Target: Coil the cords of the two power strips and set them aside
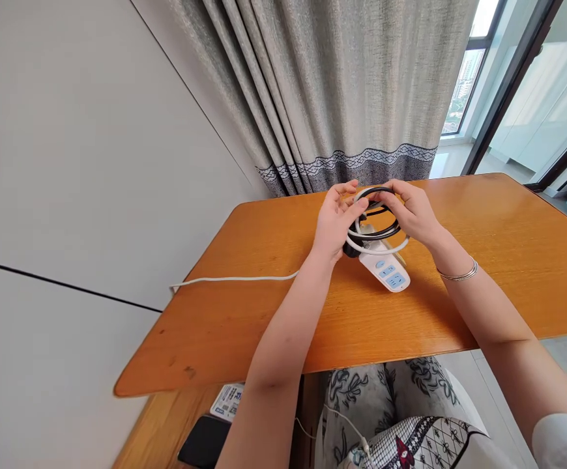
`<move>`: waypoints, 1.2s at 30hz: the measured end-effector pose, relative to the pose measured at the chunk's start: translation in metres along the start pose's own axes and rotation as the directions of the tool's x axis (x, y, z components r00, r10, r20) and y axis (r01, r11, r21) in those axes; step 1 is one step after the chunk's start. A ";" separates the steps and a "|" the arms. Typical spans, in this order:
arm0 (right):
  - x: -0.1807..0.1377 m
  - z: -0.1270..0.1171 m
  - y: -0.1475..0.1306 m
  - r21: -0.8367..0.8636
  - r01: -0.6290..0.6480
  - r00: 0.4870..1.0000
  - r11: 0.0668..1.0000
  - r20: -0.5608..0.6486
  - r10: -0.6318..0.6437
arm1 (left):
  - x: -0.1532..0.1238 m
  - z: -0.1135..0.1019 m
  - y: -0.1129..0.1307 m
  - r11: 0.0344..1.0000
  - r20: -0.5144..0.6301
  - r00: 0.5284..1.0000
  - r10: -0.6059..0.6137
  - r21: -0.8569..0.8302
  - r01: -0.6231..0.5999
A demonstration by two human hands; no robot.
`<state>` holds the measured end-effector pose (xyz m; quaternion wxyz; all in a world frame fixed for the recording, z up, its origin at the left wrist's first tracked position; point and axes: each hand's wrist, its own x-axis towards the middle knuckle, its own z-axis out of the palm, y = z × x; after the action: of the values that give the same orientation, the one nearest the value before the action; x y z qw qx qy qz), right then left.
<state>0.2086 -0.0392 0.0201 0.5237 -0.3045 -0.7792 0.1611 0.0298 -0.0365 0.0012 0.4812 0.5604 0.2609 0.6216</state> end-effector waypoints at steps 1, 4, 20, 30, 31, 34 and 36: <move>0.000 0.000 -0.002 -0.012 -0.012 1.000 1.000 -0.022 0.011 | 0.000 -0.002 0.000 0.999 0.048 0.998 0.035 0.030 -0.037; 0.000 0.003 -0.002 0.007 -0.048 0.995 0.999 -0.091 0.049 | 0.000 -0.009 0.001 0.986 0.307 0.945 0.111 0.086 -0.144; -0.007 -0.001 -0.030 -0.033 0.328 0.913 0.944 -0.244 -0.326 | -0.005 -0.004 -0.016 0.986 0.373 0.918 -0.137 -0.035 0.161; -0.006 -0.014 0.005 -0.116 -0.034 0.817 0.993 -0.575 -0.040 | -0.001 0.001 -0.013 0.965 0.288 0.924 -0.253 0.138 0.221; -0.003 -0.021 0.014 -0.115 -0.046 0.794 0.992 -0.607 -0.033 | 0.000 -0.005 -0.010 0.954 0.281 0.920 -0.273 0.205 0.221; 0.007 -0.036 0.036 -0.036 -0.049 0.689 0.998 -0.725 0.007 | 0.001 -0.031 0.004 0.868 0.261 0.905 -0.335 0.460 0.189; 0.013 -0.039 0.048 0.036 -0.050 0.614 0.998 -0.787 0.059 | 0.003 -0.051 0.018 0.732 0.235 0.888 -0.396 0.665 0.151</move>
<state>0.2560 0.0034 0.0174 0.8085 -0.3652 -0.4603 0.0314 -0.0241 -0.0301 0.0055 0.3927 0.7470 0.4415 0.3048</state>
